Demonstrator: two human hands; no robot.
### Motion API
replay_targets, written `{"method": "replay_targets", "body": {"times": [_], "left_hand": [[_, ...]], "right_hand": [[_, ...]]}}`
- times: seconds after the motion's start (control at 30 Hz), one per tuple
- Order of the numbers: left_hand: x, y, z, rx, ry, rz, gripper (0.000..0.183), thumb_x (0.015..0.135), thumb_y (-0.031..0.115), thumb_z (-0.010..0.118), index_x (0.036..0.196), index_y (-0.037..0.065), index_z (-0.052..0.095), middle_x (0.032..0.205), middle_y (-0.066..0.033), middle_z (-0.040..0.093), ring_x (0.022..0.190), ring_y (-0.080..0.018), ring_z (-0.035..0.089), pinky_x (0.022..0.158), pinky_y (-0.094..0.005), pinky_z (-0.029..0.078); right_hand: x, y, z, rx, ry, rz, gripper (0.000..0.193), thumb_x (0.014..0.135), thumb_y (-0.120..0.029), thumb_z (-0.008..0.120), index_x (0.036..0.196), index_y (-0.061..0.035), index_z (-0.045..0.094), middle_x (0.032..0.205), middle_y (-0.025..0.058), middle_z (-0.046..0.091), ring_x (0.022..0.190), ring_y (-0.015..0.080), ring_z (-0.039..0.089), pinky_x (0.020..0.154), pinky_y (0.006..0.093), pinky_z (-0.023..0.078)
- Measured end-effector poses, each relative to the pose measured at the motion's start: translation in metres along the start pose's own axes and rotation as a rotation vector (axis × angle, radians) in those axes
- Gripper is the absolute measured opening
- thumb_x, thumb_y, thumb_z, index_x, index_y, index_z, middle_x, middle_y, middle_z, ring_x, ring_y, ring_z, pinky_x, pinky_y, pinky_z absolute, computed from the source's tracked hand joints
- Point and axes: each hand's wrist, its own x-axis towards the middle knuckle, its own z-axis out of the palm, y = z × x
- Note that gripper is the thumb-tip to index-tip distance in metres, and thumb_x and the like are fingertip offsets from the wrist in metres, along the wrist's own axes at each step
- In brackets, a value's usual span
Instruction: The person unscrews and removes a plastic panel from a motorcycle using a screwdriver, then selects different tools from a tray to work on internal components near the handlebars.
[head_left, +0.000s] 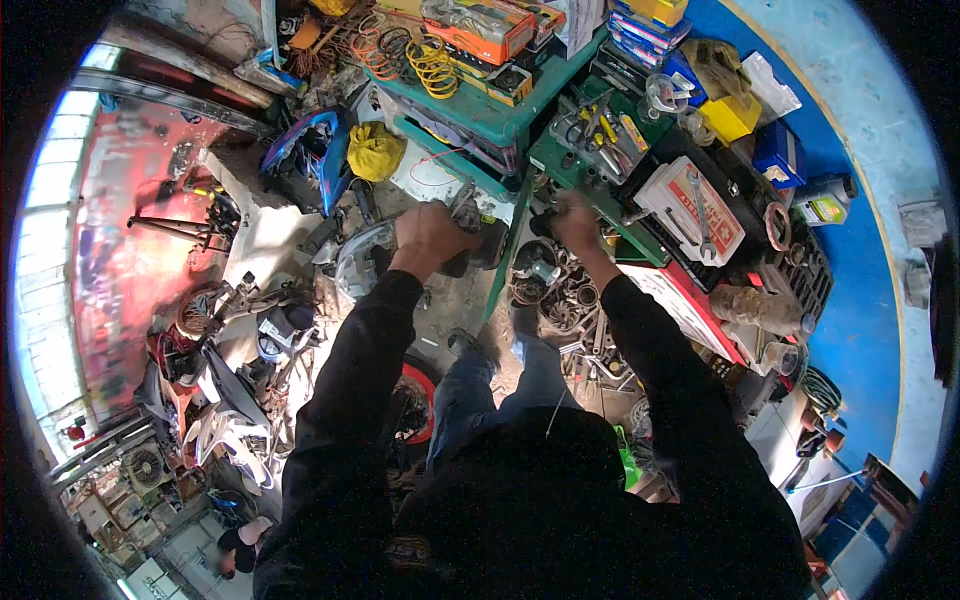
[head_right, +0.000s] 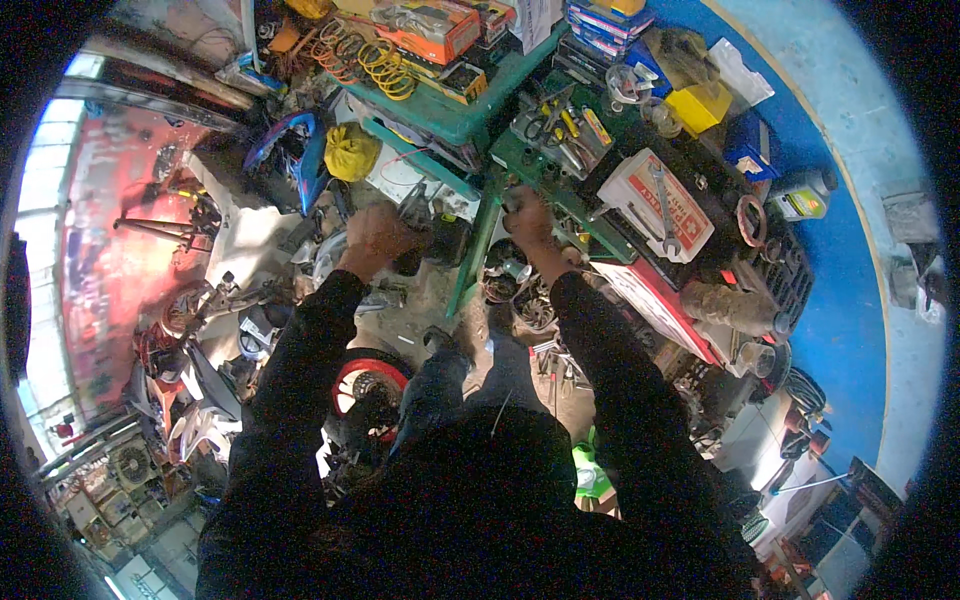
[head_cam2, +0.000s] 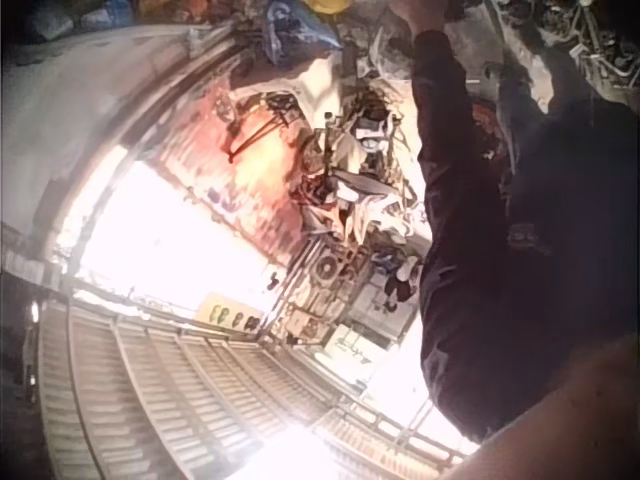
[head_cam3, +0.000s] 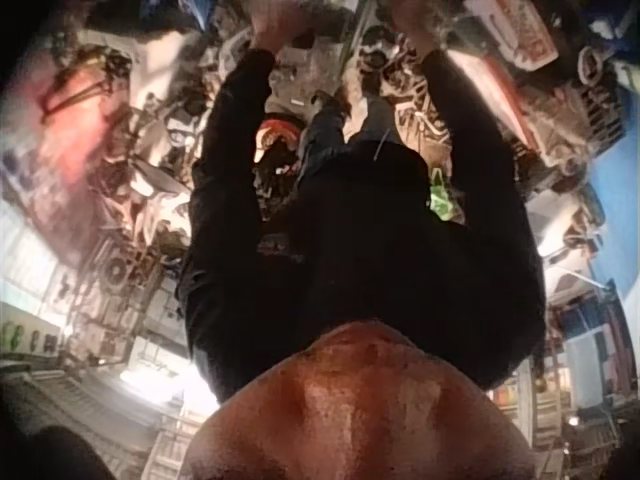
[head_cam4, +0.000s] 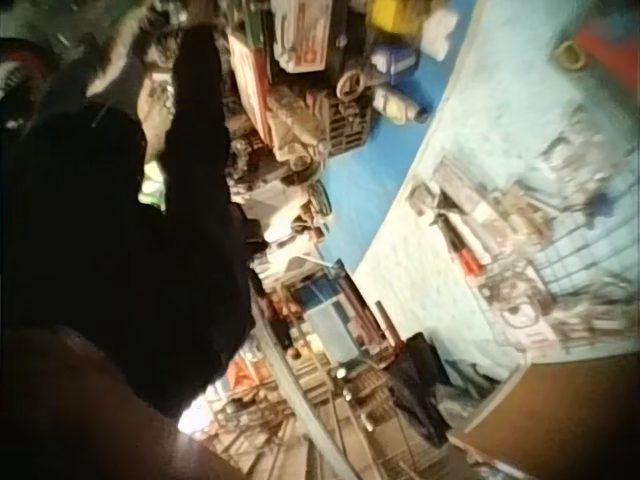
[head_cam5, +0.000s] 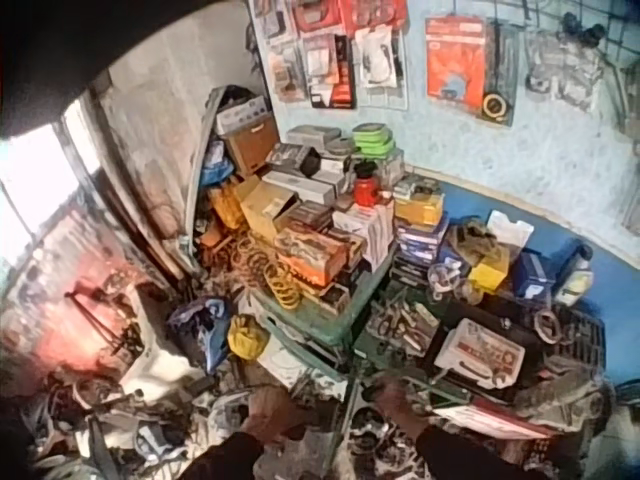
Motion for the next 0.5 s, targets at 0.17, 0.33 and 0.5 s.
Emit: {"method": "replay_targets", "body": {"times": [0.17, 0.33, 0.5], "left_hand": [[-0.020, 0.015, -0.018, -0.007, 0.033, 0.042, 0.065, 0.056, 0.057, 0.074, 0.086, -0.001, 0.069, 0.086, -0.0192, 0.068, 0.081, -0.0324, 0.068, 0.074, -0.0379, 0.054], [-0.042, 0.009, -0.038, -0.027, 0.051, 0.065, 0.067, 0.055, 0.057, 0.073, 0.085, -0.002, 0.069, 0.084, -0.0206, 0.068, 0.080, -0.0333, 0.067, 0.073, -0.0389, 0.054], [-0.049, -0.002, -0.057, -0.036, 0.110, 0.065, 0.068, 0.052, 0.058, 0.074, 0.080, -0.004, 0.069, 0.081, -0.0209, 0.068, 0.077, -0.0335, 0.067, 0.070, -0.0393, 0.054]], "right_hand": [[-0.023, -0.104, 0.056, 0.418, -0.091, -0.226, 0.062, 0.076, -0.016, 0.072, 0.129, -0.0072, 0.041, 0.122, 0.0128, 0.054, 0.108, 0.0241, 0.056, 0.092, 0.0372, 0.046], [-0.034, -0.146, 0.068, 0.834, -0.176, -0.123, 0.069, 0.076, -0.022, 0.074, 0.130, -0.0011, 0.036, 0.122, 0.0165, 0.053, 0.109, 0.0251, 0.055, 0.093, 0.0370, 0.046], [-0.026, -0.163, 0.048, 0.123, -0.122, -0.229, 0.066, 0.073, -0.023, 0.074, 0.125, -0.0020, 0.040, 0.105, 0.0193, 0.061, 0.100, 0.0343, 0.060, 0.084, 0.0400, 0.048]]}}
